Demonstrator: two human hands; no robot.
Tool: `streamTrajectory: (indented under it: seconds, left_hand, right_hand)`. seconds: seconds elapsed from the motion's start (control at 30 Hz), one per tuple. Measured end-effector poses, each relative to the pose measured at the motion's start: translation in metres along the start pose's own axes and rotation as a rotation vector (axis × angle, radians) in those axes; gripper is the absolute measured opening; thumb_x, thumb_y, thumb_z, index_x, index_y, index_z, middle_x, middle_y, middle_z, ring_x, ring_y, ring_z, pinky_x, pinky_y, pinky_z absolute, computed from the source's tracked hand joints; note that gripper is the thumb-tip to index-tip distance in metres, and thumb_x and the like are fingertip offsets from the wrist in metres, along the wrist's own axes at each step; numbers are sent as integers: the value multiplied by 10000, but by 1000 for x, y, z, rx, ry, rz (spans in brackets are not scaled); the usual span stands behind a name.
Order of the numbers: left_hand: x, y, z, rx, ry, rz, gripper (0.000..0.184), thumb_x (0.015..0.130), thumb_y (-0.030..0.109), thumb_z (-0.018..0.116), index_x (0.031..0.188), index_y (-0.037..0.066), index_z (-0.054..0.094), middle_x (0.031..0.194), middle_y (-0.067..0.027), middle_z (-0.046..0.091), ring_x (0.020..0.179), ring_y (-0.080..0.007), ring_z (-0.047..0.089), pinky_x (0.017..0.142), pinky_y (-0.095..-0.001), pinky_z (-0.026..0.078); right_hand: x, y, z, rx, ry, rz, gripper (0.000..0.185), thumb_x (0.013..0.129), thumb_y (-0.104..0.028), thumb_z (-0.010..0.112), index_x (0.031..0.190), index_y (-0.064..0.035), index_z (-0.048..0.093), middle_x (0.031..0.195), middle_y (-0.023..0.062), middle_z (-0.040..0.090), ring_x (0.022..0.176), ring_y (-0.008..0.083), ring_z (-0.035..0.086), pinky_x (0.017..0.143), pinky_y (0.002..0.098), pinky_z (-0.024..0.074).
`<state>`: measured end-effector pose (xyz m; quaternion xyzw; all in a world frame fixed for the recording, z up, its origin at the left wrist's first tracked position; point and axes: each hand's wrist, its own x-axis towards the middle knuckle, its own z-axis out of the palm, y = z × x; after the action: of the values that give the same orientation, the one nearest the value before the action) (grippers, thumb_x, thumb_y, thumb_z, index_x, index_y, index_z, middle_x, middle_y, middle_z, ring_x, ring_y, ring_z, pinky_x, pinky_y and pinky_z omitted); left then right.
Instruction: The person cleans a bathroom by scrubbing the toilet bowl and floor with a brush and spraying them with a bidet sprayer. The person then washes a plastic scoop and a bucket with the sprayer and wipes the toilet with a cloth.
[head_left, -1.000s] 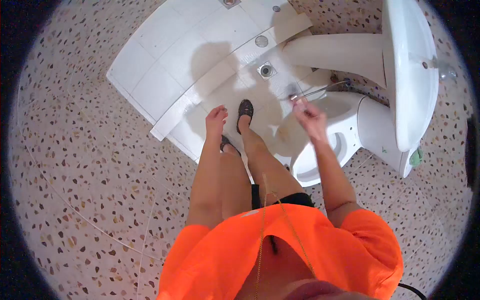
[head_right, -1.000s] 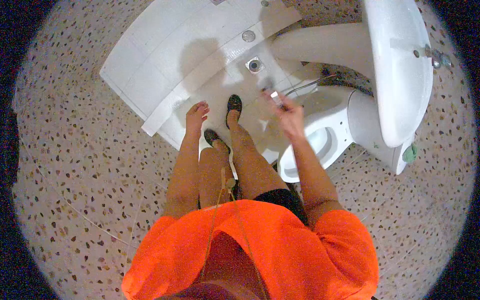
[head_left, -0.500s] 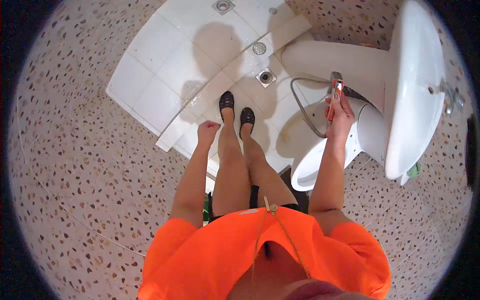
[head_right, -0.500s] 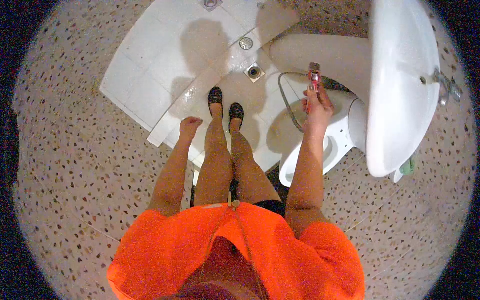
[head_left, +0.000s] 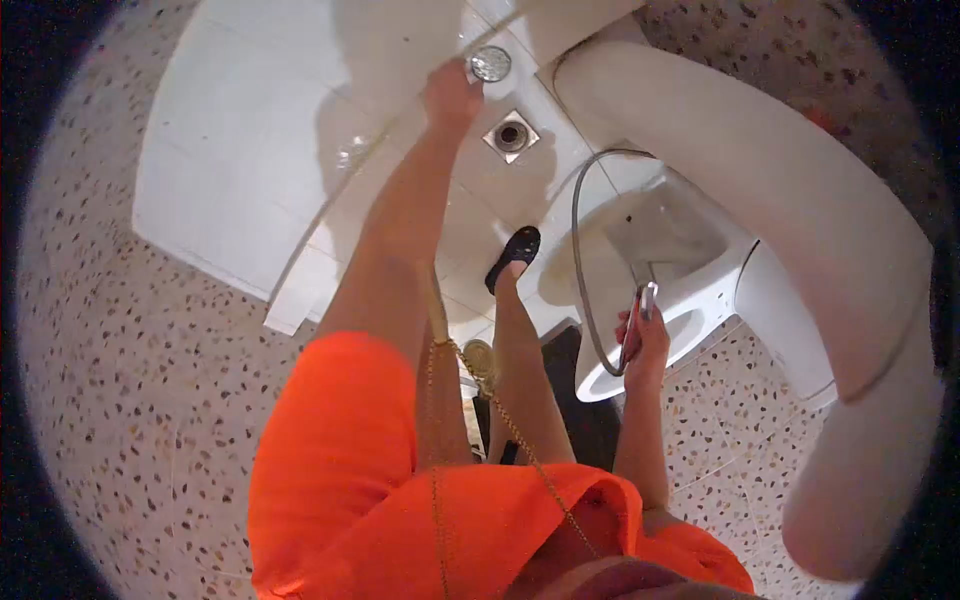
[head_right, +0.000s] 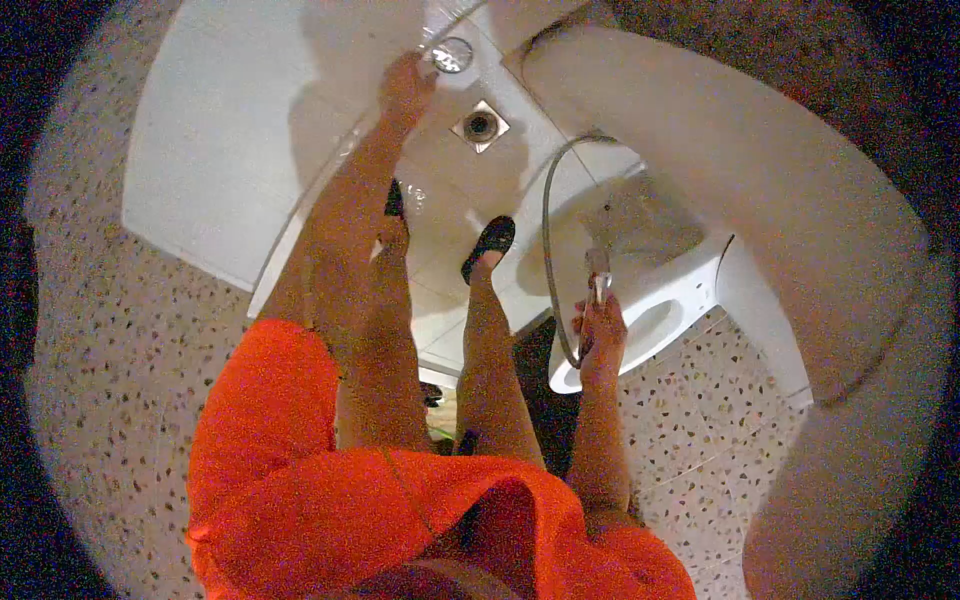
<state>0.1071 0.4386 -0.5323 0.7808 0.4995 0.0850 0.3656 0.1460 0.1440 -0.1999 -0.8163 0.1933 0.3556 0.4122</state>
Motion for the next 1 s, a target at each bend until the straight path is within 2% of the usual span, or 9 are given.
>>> streamTrajectory:
  seconds: [0.13,0.23,0.43,0.5,0.63,0.77,0.87,0.93,1.0]
  left_hand:
    - [45,-36,94,207,-176,-81,240,693,224,613,892,93,590,915,-134,603,812,-318,568,691,-414,438]
    - [41,14,52,215,-209,-271,286,756,365,579,800,85,618,730,-81,623,674,-235,600,610,-357,467]
    - [24,-5,44,-13,-88,-353,378,712,305,610,1049,134,602,967,-124,618,893,-263,586,780,-368,440]
    - [2,17,43,-33,14,-42,195,674,226,617,851,145,618,887,-82,613,802,-293,574,703,-428,423]
    - [-72,10,88,190,-46,645,185,631,201,595,805,235,649,884,3,623,805,-187,579,739,-381,425]
    - [-100,-24,141,224,-59,749,218,636,192,590,843,232,642,886,5,622,829,-165,574,756,-383,424]
    - [-117,-33,167,270,-214,495,226,672,198,587,893,202,637,868,-42,626,799,-211,589,741,-394,446]
    - [-123,-35,177,18,-286,-26,208,727,195,562,921,169,632,839,-86,624,749,-268,596,686,-396,469]
    - [-124,-53,187,-11,-206,-32,204,747,197,547,930,159,628,825,-104,621,726,-287,594,663,-394,474]
  right_hand:
    - [19,30,9,-221,20,193,350,817,-237,512,1091,-21,487,820,57,573,630,90,518,571,202,421]
    - [32,66,-9,-193,42,225,360,824,-238,505,1106,-16,479,801,43,567,625,78,501,592,203,415]
    - [40,76,-24,-190,-114,177,382,823,-261,514,1107,-9,477,827,42,561,662,81,499,612,210,416]
    - [48,73,-21,-202,-118,144,396,817,-265,526,1111,-5,473,842,47,563,684,88,508,636,215,419]
    - [58,79,-15,-192,-113,205,405,810,-263,538,1115,-5,469,855,57,570,707,99,525,666,224,427]
    - [76,94,-13,-362,-187,200,424,799,-277,553,1119,-12,468,891,74,576,751,119,544,679,248,451]
    - [79,100,-19,-190,-134,310,441,793,-312,555,1106,-12,474,885,74,569,757,129,546,684,251,452]
    - [83,109,-29,-212,-206,247,452,789,-327,550,1096,-4,477,878,76,562,757,135,544,686,253,449]
    - [84,108,-25,-211,-191,264,447,790,-324,547,1093,-3,478,872,73,559,751,135,541,679,253,448]
